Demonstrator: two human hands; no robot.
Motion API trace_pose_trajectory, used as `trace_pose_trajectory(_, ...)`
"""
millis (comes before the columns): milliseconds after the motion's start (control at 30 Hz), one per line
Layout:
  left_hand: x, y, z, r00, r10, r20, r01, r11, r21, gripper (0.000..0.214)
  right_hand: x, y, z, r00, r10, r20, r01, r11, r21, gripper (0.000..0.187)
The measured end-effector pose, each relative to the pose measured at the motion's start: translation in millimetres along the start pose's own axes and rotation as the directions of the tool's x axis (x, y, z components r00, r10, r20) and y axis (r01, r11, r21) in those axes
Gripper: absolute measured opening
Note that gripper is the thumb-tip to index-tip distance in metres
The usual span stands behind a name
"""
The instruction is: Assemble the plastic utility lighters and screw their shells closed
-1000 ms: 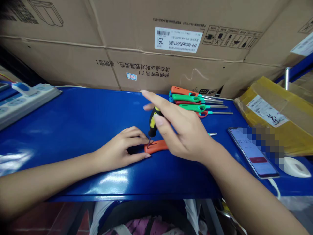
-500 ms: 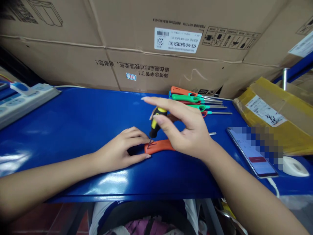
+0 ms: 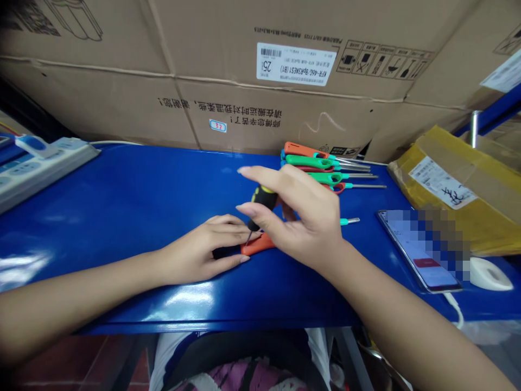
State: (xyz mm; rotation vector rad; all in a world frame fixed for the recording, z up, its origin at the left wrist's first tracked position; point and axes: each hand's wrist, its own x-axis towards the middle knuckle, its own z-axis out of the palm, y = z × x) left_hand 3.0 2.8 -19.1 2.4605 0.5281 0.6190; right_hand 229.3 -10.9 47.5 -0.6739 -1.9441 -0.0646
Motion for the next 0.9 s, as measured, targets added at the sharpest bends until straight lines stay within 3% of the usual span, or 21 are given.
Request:
trace_pose_trajectory(133, 1.8, 1.1, -1.2, 1.000, -0.007, 0.020, 0.007, 1.000, -0.006, 0.040, -2.0, -5.0, 0.7, 0.963, 0.090, 0.255, -0.127, 0.983, 0.131, 0.045)
trace_pose_trajectory(333, 2.1, 2.5, -1.5, 1.000, -0.020, 0.013, 0.020, 1.000, 0.003, 0.032, -2.3, -7.2, 2.8, 0.997, -0.001, 0.080, 0.003, 1.000, -0.020, 0.029)
trace_pose_trajectory(500, 3.0, 2.9, -2.1, 1.000, -0.015, 0.026, 0.015, 1.000, 0.007, 0.028, -2.5, -9.9, -0.3, 0.958, 0.087, 0.274, -0.127, 0.983, 0.132, 0.040)
trace_pose_trajectory(667, 2.5, 2.1, -1.4, 1.000, -0.013, 0.019, 0.013, 1.000, 0.008, 0.030, -0.8, -11.2, 1.0, 0.997, -0.015, 0.076, 0.017, 0.999, -0.034, 0.027)
trace_pose_trajectory(833, 2.2, 1.3, -1.4, 1.000, -0.012, 0.015, 0.012, 1.000, 0.002, 0.040, -0.3, -9.0, 1.3, 0.970, 0.109, 0.219, -0.139, 0.982, 0.126, 0.040)
trace_pose_trajectory(900, 1.9, 0.7, -1.1, 1.000, -0.012, 0.013, 0.012, 1.000, 0.000, 0.043, 0.0, -6.5, 2.7, 0.971, 0.142, 0.190, -0.173, 0.972, 0.159, 0.035)
